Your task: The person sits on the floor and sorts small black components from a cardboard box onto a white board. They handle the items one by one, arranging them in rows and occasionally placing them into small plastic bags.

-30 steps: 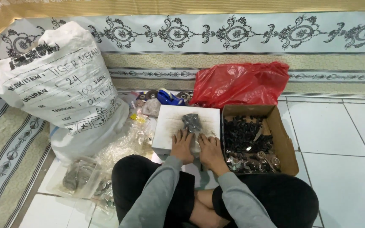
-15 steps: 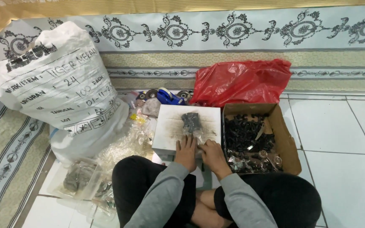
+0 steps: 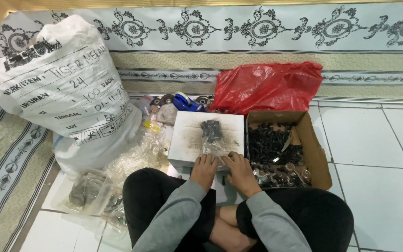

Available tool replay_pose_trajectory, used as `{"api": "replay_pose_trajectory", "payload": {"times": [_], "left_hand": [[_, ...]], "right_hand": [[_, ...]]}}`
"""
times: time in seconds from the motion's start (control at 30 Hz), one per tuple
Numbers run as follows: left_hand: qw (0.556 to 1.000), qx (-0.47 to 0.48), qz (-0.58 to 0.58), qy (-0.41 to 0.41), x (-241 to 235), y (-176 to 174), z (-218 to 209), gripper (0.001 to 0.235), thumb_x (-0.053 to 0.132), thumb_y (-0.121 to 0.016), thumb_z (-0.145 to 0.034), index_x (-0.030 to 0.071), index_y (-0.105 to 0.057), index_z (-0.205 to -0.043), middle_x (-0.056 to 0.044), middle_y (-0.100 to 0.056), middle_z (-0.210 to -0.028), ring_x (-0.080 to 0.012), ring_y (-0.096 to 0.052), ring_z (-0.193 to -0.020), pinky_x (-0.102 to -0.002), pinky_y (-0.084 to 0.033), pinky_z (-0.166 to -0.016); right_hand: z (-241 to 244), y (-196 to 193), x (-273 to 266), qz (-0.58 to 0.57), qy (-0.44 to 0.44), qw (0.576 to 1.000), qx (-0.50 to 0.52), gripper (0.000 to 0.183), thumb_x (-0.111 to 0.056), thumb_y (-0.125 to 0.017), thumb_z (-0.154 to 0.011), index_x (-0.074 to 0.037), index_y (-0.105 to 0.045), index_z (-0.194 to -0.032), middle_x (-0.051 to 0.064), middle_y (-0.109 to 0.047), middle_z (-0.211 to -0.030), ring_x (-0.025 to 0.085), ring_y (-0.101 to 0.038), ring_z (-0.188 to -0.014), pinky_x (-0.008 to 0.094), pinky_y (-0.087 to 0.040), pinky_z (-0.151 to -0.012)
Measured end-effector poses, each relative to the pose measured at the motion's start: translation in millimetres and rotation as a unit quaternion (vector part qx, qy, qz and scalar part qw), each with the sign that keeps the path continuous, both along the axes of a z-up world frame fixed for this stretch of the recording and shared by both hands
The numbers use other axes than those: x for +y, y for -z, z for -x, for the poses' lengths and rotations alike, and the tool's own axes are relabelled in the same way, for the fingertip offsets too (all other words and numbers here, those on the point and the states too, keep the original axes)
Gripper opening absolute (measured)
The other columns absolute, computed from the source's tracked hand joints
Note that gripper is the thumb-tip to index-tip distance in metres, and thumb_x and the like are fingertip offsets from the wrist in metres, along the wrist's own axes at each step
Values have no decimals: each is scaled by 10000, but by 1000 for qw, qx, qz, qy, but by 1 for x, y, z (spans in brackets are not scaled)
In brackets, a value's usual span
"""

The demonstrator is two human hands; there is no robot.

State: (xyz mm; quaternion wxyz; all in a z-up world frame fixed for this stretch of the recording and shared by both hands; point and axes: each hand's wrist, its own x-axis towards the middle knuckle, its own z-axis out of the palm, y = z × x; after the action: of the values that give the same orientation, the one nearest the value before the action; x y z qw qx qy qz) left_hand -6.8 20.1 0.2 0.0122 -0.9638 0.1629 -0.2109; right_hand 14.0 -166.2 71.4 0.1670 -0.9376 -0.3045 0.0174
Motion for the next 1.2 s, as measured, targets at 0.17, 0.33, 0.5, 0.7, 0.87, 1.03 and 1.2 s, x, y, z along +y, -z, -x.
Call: {"api": "replay_pose_trajectory", "payload": {"times": [0.17, 0.33, 0.5, 0.7, 0.87, 1.03, 1.2], "left_hand": [[998, -6, 25, 50, 2, -3, 4, 294, 107, -775, -818, 52, -706, -1098, -134, -609, -1036, -315, -605, -1024, -449, -492, -882], [988, 63, 134, 42, 13, 7, 1, 132, 53, -716, -874, 100, -733, -996, -61, -597, -958, -262, -590, -1023, -399, -500, -848], [908, 199, 359, -87, 24, 2, -14, 127, 225, -665, -972, 184, -772, -1027, 8, -742, -897, -191, -655, -1038, -316, -546, -847], [902, 169, 357, -173, 15, -20, -26, 152, 261, -692, -936, 139, -780, -951, -57, -772, -847, -267, -686, -934, -382, -553, -818], [933, 124, 286, -179, 5, -37, -24, 163, 204, -696, -921, 111, -677, -1054, -94, -695, -929, -297, -657, -994, -410, -531, -842], [990, 27, 126, -55, 5, -33, -11, 26, 113, -697, -908, 110, -672, -904, -90, -612, -1004, -299, -601, -1089, -442, -487, -922], [960, 192, 192, -62, 21, -40, -8, 240, 158, -647, -868, 118, -672, -1103, -101, -615, -1213, -338, -485, -1285, -504, -403, -1061]], "right_hand": [[-8, 34, 3, -21, -23, 994, -105, 324, -14, -642, -846, -154, -686, -1135, 96, -594, -1208, 312, -589, -1120, 396, -465, -875], [-13, 42, 3, -90, -3, 994, -68, 175, -117, -586, -963, -175, -747, -1003, 24, -692, -1083, 239, -627, -1050, 344, -484, -849], [-28, 39, 7, -216, 102, 968, 77, 164, -259, -611, -997, -188, -759, -994, 13, -735, -888, 241, -667, -892, 349, -532, -789], [-35, 28, 17, -179, 143, 970, 80, 130, -232, -644, -967, -156, -737, -1017, 39, -737, -833, 269, -687, -900, 378, -550, -800], [-28, 12, 21, -151, 127, 980, 36, 156, -157, -642, -952, -101, -654, -1098, 117, -704, -877, 345, -690, -902, 443, -557, -790], [-17, 22, 19, -48, 10, 993, -111, 186, -220, -644, -942, -152, -693, -1108, 124, -610, -1162, 339, -654, -1054, 449, -576, -849], [-23, 23, 13, -84, 32, 995, -44, 378, -332, -670, -888, -142, -702, -1213, 143, -611, -1215, 384, -619, -1104, 451, -550, -887]]}}
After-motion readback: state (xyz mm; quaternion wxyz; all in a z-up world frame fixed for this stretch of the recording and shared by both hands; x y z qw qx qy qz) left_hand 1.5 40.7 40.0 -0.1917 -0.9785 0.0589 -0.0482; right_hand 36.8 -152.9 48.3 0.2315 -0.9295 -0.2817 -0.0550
